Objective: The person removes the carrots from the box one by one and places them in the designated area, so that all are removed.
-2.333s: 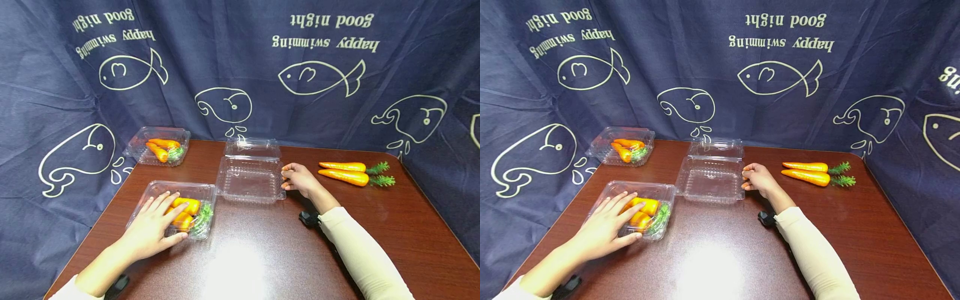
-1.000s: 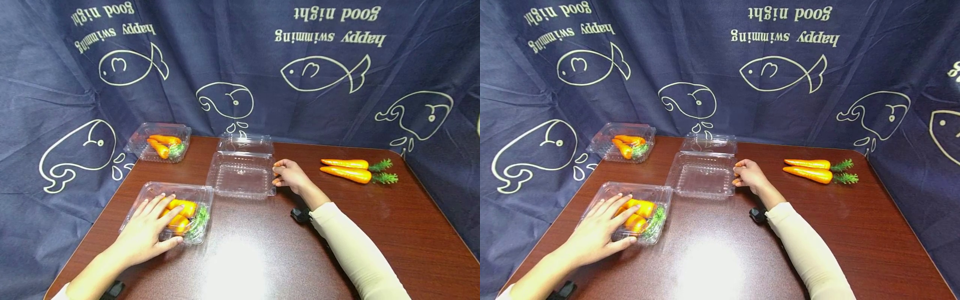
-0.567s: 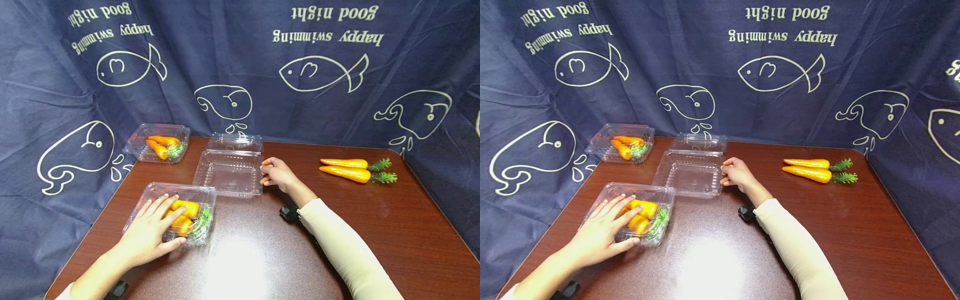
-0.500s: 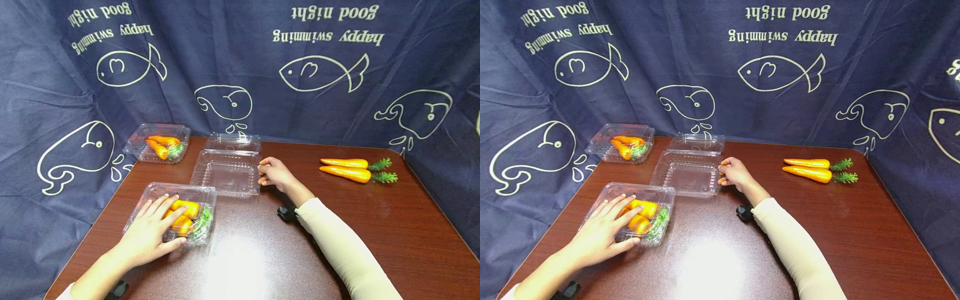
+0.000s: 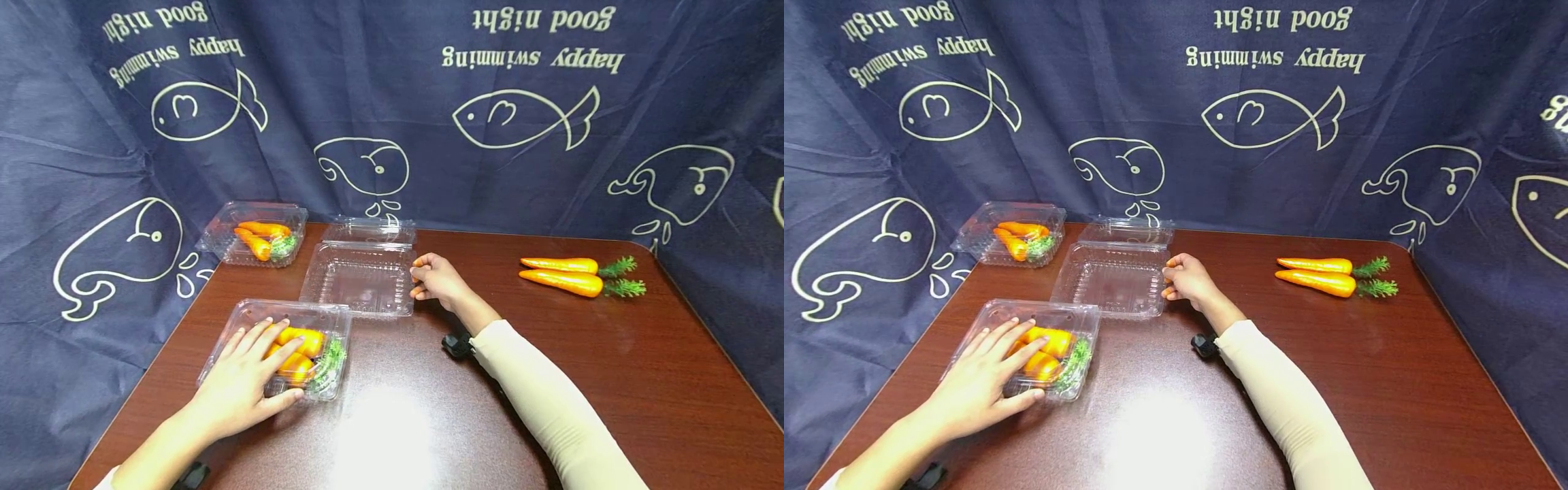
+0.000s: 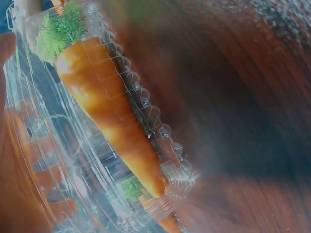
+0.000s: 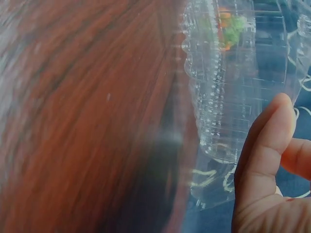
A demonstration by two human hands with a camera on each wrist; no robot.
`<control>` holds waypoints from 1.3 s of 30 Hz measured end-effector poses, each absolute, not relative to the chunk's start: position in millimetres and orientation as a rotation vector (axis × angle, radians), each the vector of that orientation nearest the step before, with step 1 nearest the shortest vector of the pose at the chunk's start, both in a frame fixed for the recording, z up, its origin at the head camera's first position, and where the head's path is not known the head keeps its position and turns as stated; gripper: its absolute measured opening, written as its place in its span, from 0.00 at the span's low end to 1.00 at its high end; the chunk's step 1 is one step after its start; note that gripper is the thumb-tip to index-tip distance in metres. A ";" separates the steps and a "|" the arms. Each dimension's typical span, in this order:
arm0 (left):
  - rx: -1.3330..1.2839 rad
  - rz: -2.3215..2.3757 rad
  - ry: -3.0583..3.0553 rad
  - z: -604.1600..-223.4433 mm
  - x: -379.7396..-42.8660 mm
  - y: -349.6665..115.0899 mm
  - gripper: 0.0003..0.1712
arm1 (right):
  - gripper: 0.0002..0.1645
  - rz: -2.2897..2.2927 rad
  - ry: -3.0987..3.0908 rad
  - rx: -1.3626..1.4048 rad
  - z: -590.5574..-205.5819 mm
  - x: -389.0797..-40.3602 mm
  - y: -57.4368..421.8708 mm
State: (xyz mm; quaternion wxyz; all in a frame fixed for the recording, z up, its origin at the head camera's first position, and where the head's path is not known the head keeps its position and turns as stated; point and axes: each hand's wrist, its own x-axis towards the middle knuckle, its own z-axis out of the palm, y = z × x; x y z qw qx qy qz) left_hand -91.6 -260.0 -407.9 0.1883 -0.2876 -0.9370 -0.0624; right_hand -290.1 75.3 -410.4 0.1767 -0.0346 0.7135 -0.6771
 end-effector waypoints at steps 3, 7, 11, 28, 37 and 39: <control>-0.815 -0.174 -2.629 -408.2 -92.1 -258.6 0.42 | 0.09 -1.921 2.020 -0.118 -409.4 -288.7 71.4; -0.823 -0.177 -2.620 -408.2 -92.2 -256.8 0.42 | 0.10 -1.923 2.026 -0.131 -409.3 -288.9 65.9; -0.819 -0.176 -2.624 -407.3 -91.9 -255.2 0.42 | 0.10 -1.935 2.014 -0.131 -409.5 -289.8 62.6; -0.818 -0.150 -2.737 -402.5 -88.1 -218.8 0.43 | 0.09 -1.908 1.935 -0.208 -406.7 -284.7 50.7; -0.844 -0.120 -2.758 -399.6 -81.5 -198.4 0.43 | 0.22 -1.847 1.990 -0.275 -407.2 -282.9 46.8; -0.851 -0.117 -2.755 -399.1 -80.1 -194.4 0.43 | 0.22 -1.841 1.995 -0.286 -407.5 -282.8 46.6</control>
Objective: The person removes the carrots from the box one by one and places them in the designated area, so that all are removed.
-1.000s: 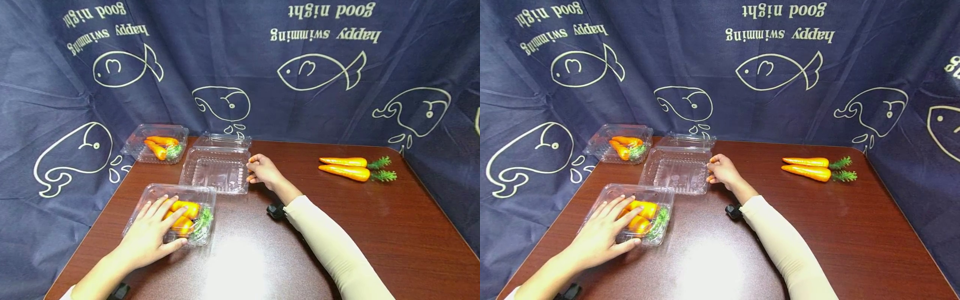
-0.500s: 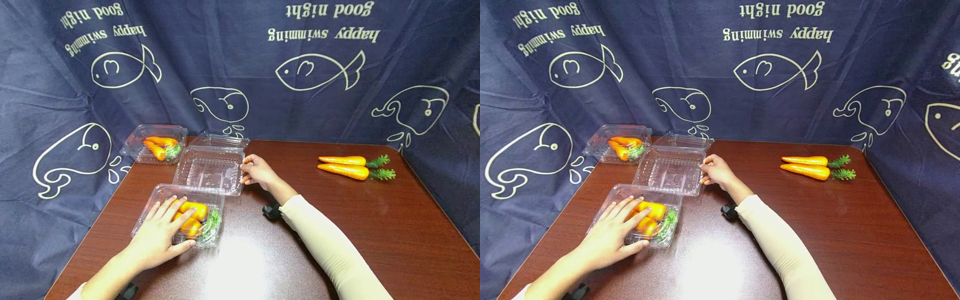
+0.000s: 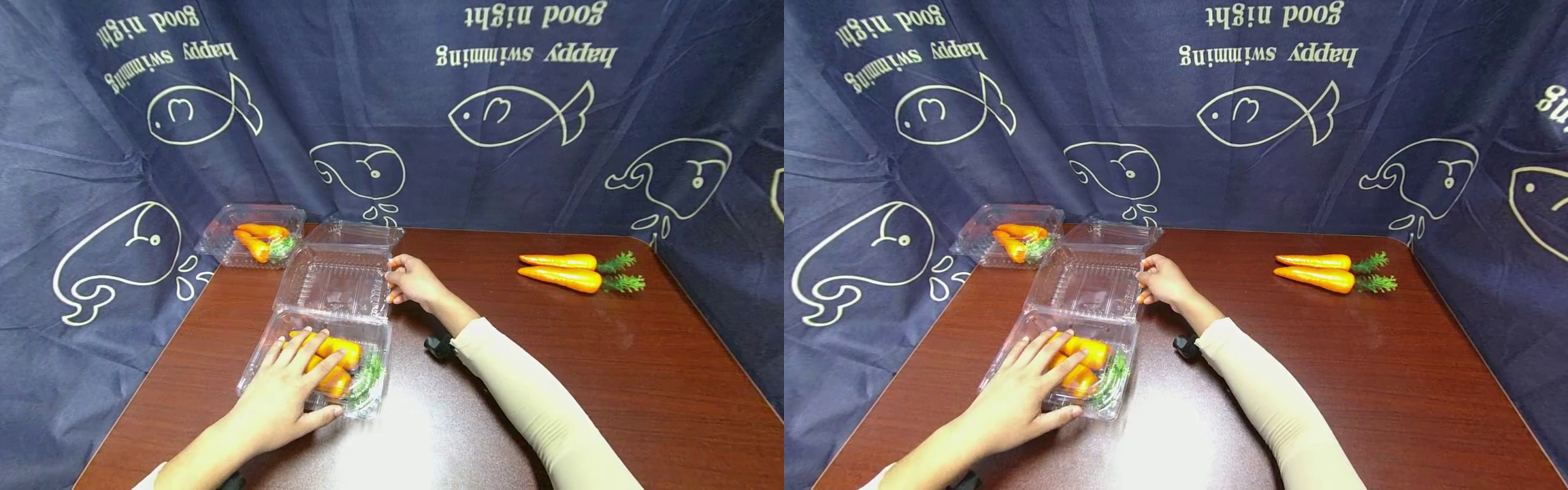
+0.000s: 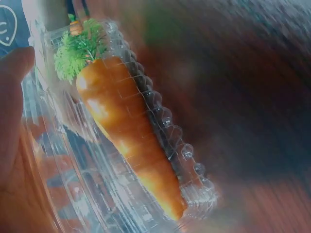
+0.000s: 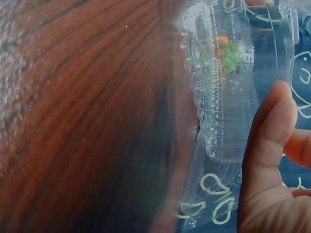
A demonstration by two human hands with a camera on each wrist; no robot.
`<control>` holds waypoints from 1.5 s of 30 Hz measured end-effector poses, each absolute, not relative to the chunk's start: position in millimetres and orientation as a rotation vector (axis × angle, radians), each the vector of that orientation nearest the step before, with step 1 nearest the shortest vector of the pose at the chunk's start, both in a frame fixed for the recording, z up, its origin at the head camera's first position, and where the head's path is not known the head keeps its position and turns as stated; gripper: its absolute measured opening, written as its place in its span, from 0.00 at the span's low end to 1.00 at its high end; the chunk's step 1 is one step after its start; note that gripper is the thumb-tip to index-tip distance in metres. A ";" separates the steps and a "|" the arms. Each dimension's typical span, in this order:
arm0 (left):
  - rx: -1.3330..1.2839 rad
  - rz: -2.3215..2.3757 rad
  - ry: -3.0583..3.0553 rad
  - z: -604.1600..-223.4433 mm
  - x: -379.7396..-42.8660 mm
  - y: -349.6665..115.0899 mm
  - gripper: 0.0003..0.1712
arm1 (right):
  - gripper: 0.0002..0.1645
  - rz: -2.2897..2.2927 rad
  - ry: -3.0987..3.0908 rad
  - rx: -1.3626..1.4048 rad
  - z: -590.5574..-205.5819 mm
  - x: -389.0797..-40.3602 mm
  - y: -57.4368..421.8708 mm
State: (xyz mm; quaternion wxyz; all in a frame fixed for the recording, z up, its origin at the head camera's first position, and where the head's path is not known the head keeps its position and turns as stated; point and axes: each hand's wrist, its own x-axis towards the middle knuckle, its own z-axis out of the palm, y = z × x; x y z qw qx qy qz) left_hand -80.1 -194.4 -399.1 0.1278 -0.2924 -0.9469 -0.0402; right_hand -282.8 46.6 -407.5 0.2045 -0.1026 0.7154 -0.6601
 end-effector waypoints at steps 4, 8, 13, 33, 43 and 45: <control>-0.869 -0.110 -2.754 -398.7 -78.8 -185.2 0.43 | 0.20 -1.835 1.997 -0.297 -407.5 -283.4 45.5; -0.902 -0.105 -2.747 -398.2 -78.2 -175.7 0.43 | 0.20 -1.829 1.994 -0.305 -406.7 -281.5 44.9; -0.958 -0.102 -2.711 -398.0 -76.3 -166.6 0.43 | 0.20 -1.814 2.006 -0.308 -408.1 -278.9 45.3; -1.058 -0.134 -2.680 -395.4 -82.4 -137.5 0.42 | 0.19 -1.837 1.950 -0.232 -415.1 -294.7 43.2; -1.088 -0.112 -2.649 -395.1 -84.7 -110.0 0.42 | 0.21 -1.776 1.921 -0.271 -416.8 -303.0 60.2; -1.076 -0.110 -2.648 -394.8 -85.2 -106.9 0.42 | 0.22 -1.761 1.923 -0.305 -416.0 -305.2 68.0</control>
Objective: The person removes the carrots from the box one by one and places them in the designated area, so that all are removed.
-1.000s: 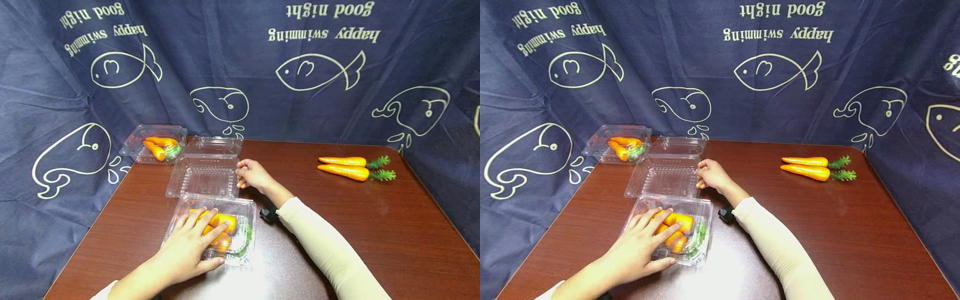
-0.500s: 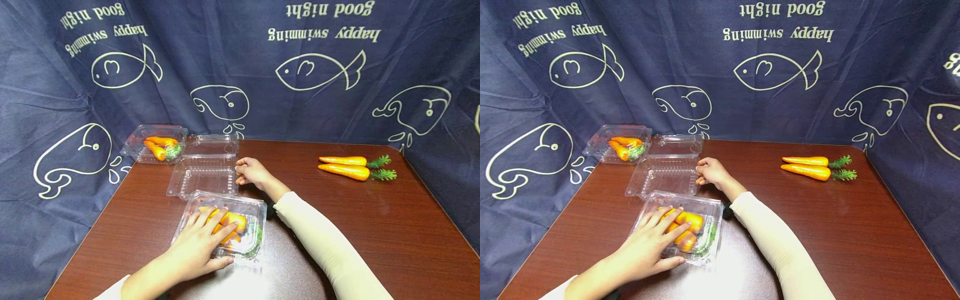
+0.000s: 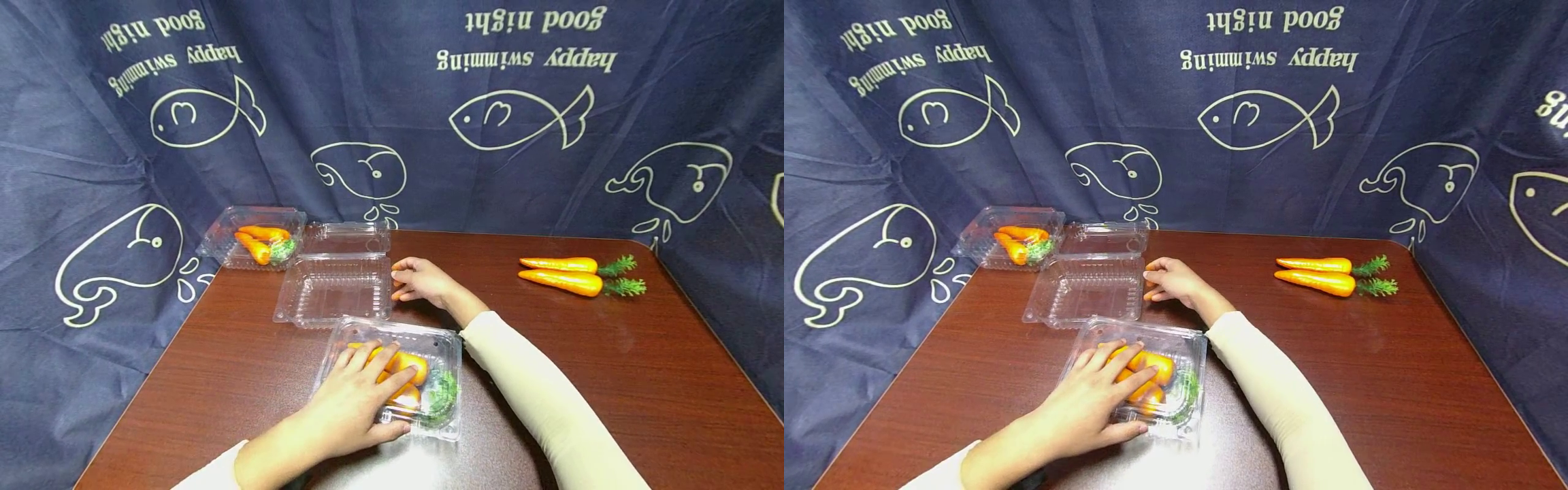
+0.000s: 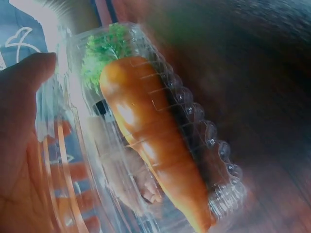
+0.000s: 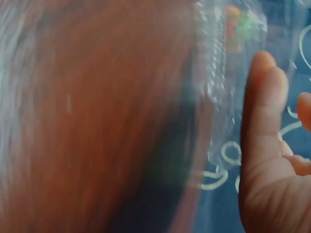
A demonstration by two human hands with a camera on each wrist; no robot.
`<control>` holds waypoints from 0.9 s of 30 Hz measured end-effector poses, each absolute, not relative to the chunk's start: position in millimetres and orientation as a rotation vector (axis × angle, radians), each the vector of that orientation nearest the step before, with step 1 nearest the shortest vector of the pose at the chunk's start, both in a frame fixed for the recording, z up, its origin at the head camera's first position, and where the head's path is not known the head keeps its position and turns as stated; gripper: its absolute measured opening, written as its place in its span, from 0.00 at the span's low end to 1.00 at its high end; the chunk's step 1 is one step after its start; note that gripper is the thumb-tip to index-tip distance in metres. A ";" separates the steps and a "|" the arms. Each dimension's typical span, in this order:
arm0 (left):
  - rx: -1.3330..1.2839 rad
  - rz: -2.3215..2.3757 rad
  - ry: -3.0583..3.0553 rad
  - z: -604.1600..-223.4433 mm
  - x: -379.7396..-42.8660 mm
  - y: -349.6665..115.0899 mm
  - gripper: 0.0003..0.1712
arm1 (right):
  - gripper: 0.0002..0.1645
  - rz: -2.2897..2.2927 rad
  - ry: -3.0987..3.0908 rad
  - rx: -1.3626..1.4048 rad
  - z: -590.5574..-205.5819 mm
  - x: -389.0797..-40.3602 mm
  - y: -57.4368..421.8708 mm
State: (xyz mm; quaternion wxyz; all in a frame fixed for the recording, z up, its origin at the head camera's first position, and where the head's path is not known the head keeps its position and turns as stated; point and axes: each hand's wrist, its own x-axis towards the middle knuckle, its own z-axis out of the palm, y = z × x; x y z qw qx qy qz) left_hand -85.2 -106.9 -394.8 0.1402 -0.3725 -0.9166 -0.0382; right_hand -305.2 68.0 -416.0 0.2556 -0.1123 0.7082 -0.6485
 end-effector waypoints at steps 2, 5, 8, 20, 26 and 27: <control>-1.065 -0.104 -2.656 -394.6 -85.4 -103.4 0.41 | 0.23 -1.750 1.932 -0.335 -414.8 -306.1 77.1; -1.057 -0.104 -2.666 -393.7 -85.2 -98.2 0.41 | 0.25 -1.742 1.958 -0.373 -412.1 -305.8 91.3; -1.058 -0.103 -2.660 -393.1 -83.8 -93.7 0.41 | 0.26 -1.731 1.986 -0.409 -408.8 -302.5 105.2; -1.107 -0.130 -2.627 -389.2 -83.2 -71.7 0.40 | 0.25 -1.597 2.154 -0.541 -390.4 -271.2 155.1; -1.151 -0.130 -2.664 -388.6 -90.4 -56.5 0.39 | 0.25 -1.495 2.206 -0.618 -389.1 -251.1 180.2; -1.155 -0.132 -2.668 -388.5 -91.8 -54.1 0.39 | 0.25 -1.459 2.220 -0.635 -388.8 -247.6 184.1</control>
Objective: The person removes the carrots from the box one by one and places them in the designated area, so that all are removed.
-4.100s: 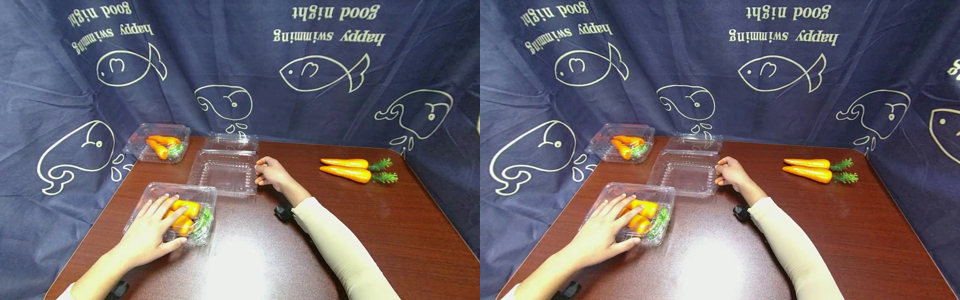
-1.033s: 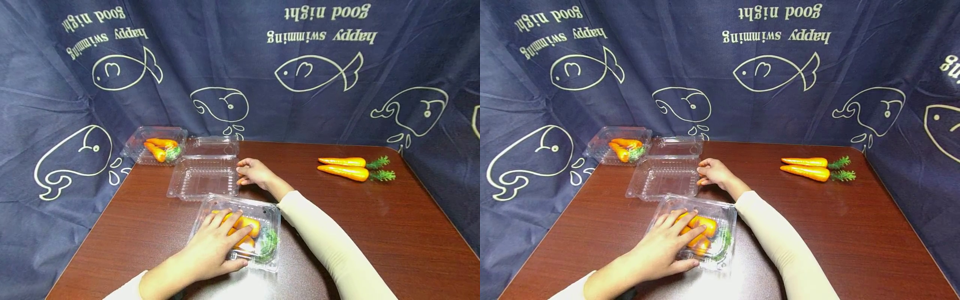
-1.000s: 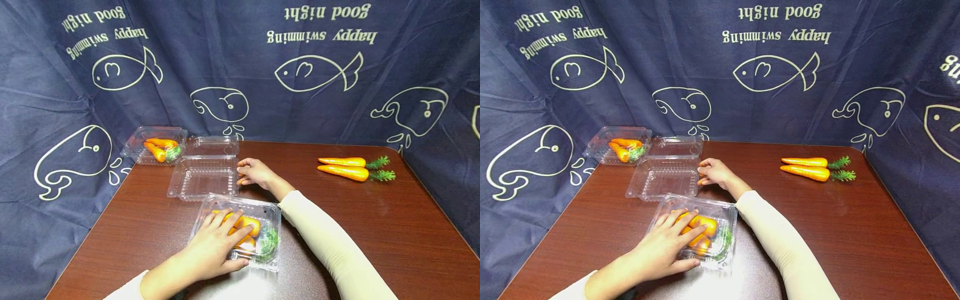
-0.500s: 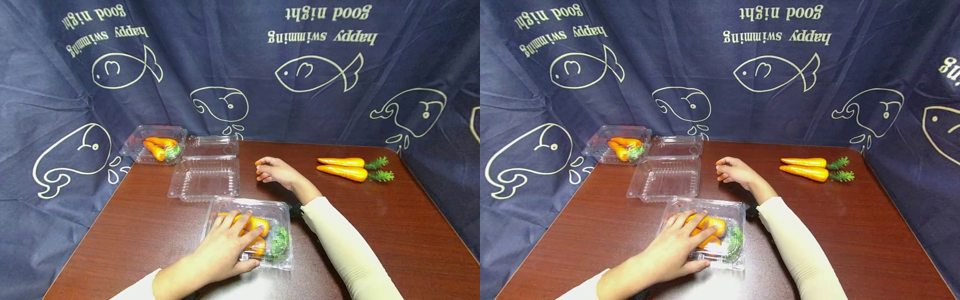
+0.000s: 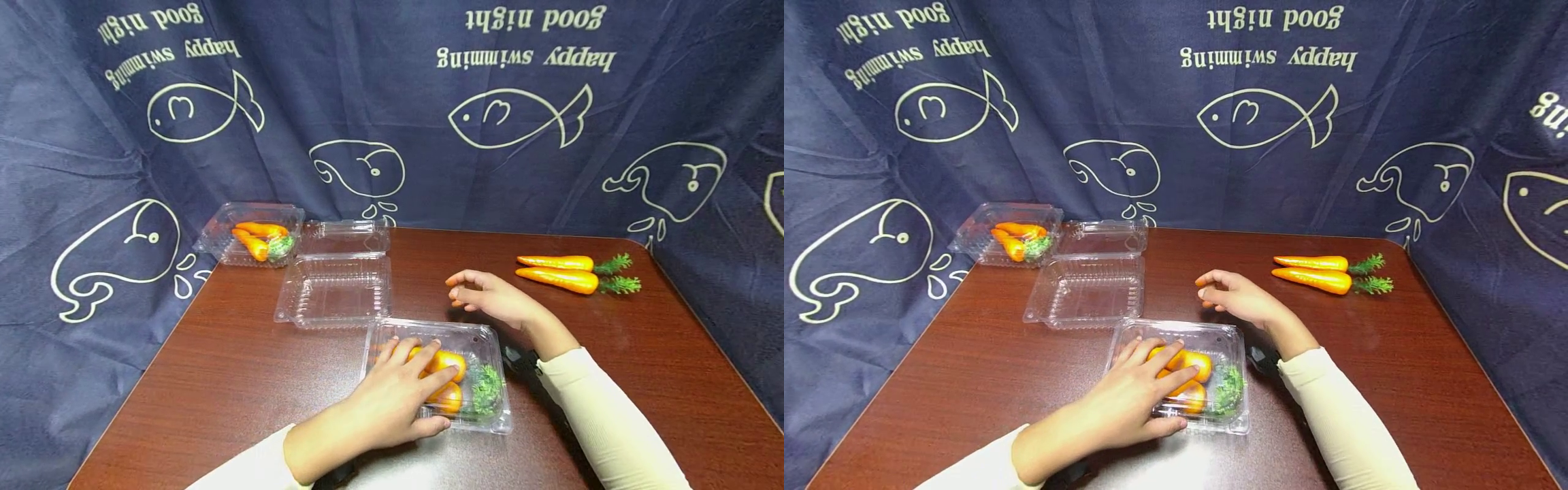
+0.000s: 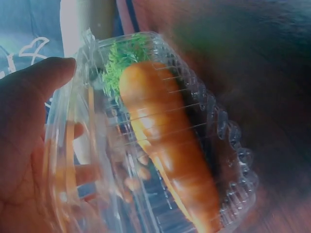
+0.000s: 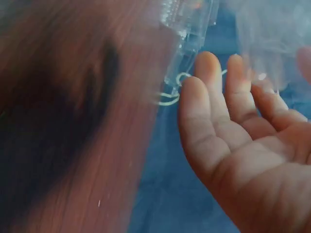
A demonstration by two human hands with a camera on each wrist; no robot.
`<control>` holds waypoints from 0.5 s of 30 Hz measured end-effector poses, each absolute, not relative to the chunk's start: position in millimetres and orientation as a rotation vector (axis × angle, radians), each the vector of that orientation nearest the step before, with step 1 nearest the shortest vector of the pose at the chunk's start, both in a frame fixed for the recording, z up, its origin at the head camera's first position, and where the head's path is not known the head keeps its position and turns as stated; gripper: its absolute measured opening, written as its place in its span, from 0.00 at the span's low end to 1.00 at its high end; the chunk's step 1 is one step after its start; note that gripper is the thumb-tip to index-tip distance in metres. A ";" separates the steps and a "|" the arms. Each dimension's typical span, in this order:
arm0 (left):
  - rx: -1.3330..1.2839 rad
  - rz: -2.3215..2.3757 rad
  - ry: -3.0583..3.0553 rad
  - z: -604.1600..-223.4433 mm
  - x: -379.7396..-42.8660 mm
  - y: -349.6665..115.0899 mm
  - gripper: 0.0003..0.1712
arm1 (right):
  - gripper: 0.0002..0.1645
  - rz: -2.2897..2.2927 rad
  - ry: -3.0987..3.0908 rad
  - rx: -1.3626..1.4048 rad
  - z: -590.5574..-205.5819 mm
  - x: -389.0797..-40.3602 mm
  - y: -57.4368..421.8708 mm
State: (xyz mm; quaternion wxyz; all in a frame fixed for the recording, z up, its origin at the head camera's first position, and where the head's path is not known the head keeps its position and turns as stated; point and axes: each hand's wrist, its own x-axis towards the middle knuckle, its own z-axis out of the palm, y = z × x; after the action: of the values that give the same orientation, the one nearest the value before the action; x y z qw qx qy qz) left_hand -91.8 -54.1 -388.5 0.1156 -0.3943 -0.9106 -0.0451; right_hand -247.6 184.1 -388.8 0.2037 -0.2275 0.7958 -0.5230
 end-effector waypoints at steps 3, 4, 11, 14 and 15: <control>-1.153 -0.135 -2.667 -389.2 -95.6 -47.3 0.38 | 0.25 -1.332 2.263 -0.713 -388.2 -238.5 194.6; -1.149 -0.137 -2.666 -389.4 -96.6 -45.1 0.39 | 0.25 -1.297 2.271 -0.739 -387.8 -235.6 197.9; -1.121 -0.157 -2.634 -391.5 -97.1 -31.8 0.39 | 0.25 -1.100 2.320 -0.899 -389.0 -219.7 220.0; -1.127 -0.235 -2.624 -389.9 -97.7 -29.9 0.37 | 0.22 -1.063 2.339 -0.927 -390.0 -216.2 226.3; -1.130 -0.273 -2.623 -389.6 -98.4 -30.1 0.36 | 0.20 -1.065 2.340 -0.931 -390.3 -215.5 227.9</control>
State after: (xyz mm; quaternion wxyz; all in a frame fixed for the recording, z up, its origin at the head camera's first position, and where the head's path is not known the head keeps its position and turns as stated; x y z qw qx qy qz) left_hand -98.4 -30.1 -389.6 0.1360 -0.3902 -0.9057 -0.0943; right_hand -215.5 227.9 -390.3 0.2020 -0.3333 0.8382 -0.3815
